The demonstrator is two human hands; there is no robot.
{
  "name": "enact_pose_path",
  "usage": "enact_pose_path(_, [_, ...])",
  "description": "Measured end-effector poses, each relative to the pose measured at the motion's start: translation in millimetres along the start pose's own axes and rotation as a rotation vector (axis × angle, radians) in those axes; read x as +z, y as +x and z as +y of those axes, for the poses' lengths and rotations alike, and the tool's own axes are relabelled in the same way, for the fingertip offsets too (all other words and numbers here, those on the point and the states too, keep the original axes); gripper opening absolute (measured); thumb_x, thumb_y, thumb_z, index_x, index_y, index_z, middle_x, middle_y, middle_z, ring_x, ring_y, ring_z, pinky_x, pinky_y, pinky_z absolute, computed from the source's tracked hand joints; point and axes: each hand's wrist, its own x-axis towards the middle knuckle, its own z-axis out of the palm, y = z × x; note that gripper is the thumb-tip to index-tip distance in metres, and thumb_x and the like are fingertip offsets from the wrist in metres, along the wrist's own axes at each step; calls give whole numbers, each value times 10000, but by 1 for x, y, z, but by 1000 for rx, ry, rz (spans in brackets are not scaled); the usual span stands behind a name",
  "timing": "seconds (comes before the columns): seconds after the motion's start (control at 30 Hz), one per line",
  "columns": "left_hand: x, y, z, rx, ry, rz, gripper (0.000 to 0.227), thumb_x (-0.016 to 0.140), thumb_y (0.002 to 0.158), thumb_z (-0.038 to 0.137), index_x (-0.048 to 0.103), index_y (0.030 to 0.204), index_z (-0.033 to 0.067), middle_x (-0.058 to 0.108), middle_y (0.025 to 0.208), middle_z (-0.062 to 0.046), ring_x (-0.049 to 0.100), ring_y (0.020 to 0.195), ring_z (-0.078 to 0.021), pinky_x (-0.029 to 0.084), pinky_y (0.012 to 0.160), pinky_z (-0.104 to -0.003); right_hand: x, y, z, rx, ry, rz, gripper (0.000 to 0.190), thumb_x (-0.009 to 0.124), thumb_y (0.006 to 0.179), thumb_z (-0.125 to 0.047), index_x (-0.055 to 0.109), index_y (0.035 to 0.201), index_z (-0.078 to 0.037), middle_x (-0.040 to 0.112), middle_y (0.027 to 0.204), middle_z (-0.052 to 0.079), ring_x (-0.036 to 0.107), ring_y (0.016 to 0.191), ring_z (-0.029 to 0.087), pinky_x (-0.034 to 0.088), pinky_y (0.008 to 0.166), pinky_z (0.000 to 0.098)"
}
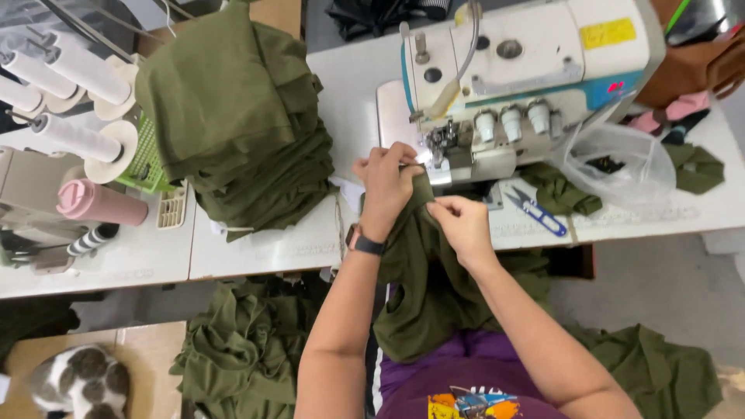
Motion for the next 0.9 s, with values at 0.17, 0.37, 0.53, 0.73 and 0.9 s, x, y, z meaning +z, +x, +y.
enact_pose_path(0.17, [16,-19,4,59,390,136,205,721,944,358,637,947,170,602,832,62,588,917,-199,367,923,-435,-10,-4,-15,63,63,-49,94,771,880,-121,820,961,-112,715,678,38,616,641,50,516,545,278])
enact_pose_path(0.37, [37,-47,24,231,318,146,192,600,1031,140,678,1162,23,641,1103,-145,614,1078,-338,510,888,-403,-28,-12,-6,52,136,-54,93,755,923,-92,810,994,-67,608,554,9,522,580,41,471,496,228])
enact_pose_path(0.53, [40,-48,36,234,156,185,215,625,1023,108,675,1194,-12,656,1171,-168,630,1170,-355,488,1091,-433,-43,5,29,29,167,-29,86,758,944,-113,800,993,-57,582,543,-3,534,557,43,467,477,215])
enact_pose_path(0.73, [40,-35,35,195,113,243,165,636,1018,115,688,1107,-15,678,1117,-155,662,1123,-331,512,1076,-420,-38,17,21,28,204,-30,95,771,925,-113,795,980,-39,636,550,37,575,521,61,501,451,238])
enact_pose_path(0.9, [43,-32,32,175,122,246,166,632,1019,129,688,1086,-12,676,1098,-142,658,1111,-312,509,1084,-424,-34,23,29,31,211,-25,88,763,924,-110,790,976,-45,640,557,30,584,516,60,506,443,240])
